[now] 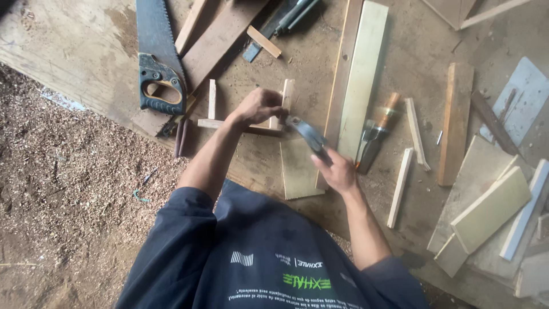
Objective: The person uses a hammer to attach small wooden blocks to a rectangular wooden board. They position each block and tap it into place, repeating the process for multiple pieces.
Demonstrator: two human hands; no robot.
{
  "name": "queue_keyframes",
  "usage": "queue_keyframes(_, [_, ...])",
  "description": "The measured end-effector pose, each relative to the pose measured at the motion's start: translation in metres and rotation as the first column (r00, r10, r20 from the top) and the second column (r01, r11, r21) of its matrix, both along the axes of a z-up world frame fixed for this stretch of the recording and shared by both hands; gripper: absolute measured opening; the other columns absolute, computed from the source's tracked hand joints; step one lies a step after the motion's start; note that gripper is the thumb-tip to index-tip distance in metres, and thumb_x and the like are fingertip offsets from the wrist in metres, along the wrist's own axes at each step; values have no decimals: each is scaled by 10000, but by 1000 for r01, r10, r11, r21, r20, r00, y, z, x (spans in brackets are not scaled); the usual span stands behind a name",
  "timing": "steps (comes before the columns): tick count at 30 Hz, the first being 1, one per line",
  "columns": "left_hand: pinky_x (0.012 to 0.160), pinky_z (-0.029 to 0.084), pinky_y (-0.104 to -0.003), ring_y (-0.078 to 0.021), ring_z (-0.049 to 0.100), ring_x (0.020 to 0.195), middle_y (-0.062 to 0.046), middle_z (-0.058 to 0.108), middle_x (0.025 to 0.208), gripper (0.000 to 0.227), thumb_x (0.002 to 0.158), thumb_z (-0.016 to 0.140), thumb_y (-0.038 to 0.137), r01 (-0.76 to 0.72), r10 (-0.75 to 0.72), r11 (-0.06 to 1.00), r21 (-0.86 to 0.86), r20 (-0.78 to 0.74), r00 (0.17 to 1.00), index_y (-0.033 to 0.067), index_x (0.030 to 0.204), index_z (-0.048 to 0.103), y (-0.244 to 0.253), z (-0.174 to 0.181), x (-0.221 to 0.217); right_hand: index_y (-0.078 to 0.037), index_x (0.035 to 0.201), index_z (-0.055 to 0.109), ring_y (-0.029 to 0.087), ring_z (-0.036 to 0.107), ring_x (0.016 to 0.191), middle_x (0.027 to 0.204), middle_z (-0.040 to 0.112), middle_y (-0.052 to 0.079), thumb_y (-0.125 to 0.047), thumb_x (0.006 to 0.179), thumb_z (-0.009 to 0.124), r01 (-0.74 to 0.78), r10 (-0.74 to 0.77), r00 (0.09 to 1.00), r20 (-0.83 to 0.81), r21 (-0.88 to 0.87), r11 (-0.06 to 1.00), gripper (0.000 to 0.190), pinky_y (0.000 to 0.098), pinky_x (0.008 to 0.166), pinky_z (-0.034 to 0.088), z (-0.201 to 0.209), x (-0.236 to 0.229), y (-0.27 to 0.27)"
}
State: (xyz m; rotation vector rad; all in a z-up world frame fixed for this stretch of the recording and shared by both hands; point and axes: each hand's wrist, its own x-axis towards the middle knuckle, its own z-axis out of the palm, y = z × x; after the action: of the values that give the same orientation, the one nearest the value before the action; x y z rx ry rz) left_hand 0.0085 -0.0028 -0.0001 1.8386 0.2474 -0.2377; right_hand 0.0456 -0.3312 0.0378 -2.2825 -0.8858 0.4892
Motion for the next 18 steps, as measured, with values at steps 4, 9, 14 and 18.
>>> queue_keyframes(4, [734,546,-325,-126,693,748,-38,772,825,214,868,756,306,-8,5,997,-79,-31,1000,92,857,750,1,-3,1,-63,1165,735,217,725,647,743,721,98,-447,1003,668,-17,2,993,121,118,993,422,357,564,554,-4,0,1])
queue_keyframes(9, [761,538,-355,-171,688,771,-77,764,839,190,851,784,266,15,-15,998,63,-3,1000,78,875,780,0,-8,9,-72,1057,740,216,718,603,708,713,104,-475,992,679,-7,1,994,111,52,999,413,365,542,546,-10,1,-4])
queue_keyframes(14, [777,596,-323,-151,763,795,-58,794,855,207,861,770,264,-13,14,998,-54,20,1000,58,878,753,-2,-26,-1,-57,977,749,206,664,506,573,657,84,-507,948,643,75,-75,997,-13,-54,996,463,378,493,511,-27,-10,-11])
queue_keyframes(18, [738,615,-342,-165,757,739,-72,784,852,184,891,677,186,-131,135,989,62,-60,989,153,1028,795,-2,-34,8,-43,948,729,215,668,551,609,658,95,-521,953,658,56,-63,995,-77,-83,995,483,370,518,507,-39,-8,-12])
